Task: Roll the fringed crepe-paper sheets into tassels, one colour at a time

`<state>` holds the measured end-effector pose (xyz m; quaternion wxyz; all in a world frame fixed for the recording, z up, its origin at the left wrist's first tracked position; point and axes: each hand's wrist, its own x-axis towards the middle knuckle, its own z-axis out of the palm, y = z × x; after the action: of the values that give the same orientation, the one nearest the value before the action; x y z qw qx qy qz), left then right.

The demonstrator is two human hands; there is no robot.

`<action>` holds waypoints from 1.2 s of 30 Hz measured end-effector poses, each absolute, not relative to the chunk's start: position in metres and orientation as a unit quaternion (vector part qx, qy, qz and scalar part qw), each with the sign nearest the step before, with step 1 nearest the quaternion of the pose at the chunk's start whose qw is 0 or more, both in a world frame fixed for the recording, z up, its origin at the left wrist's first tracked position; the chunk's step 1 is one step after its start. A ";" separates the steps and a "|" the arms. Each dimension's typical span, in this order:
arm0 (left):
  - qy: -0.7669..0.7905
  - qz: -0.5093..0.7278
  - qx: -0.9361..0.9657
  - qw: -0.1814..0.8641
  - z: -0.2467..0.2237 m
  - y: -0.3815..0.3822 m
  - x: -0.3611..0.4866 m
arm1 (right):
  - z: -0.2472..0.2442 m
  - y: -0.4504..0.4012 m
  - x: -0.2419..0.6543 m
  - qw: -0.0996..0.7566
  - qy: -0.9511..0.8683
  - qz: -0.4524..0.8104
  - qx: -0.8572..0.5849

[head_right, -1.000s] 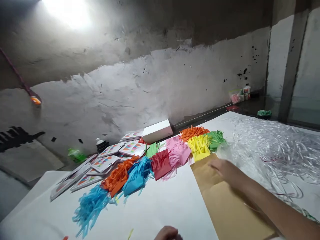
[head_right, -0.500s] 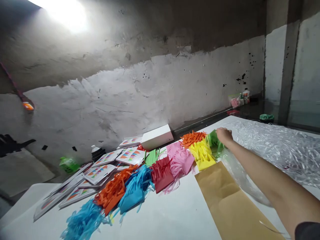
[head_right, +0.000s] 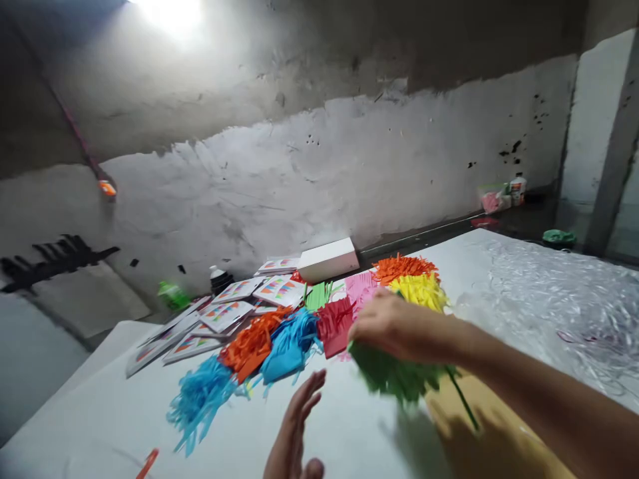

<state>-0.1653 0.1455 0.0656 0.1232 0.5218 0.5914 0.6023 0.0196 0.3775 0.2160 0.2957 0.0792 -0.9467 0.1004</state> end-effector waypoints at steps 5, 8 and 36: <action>0.667 0.520 0.458 0.275 0.096 0.151 -0.129 | 0.144 0.302 -0.004 0.353 -0.909 0.206 0.078; 0.669 0.567 0.378 0.296 0.075 0.141 -0.123 | 0.098 0.272 -0.005 0.415 -0.880 0.232 -0.012; 0.670 0.609 0.256 0.339 0.022 0.103 -0.093 | 0.065 0.233 0.010 0.341 -0.892 0.297 -0.030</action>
<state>-0.0928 0.1028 0.0221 0.3389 0.2557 0.6697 0.6094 0.0098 0.2334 0.0649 0.3406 -0.0304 -0.8916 0.2969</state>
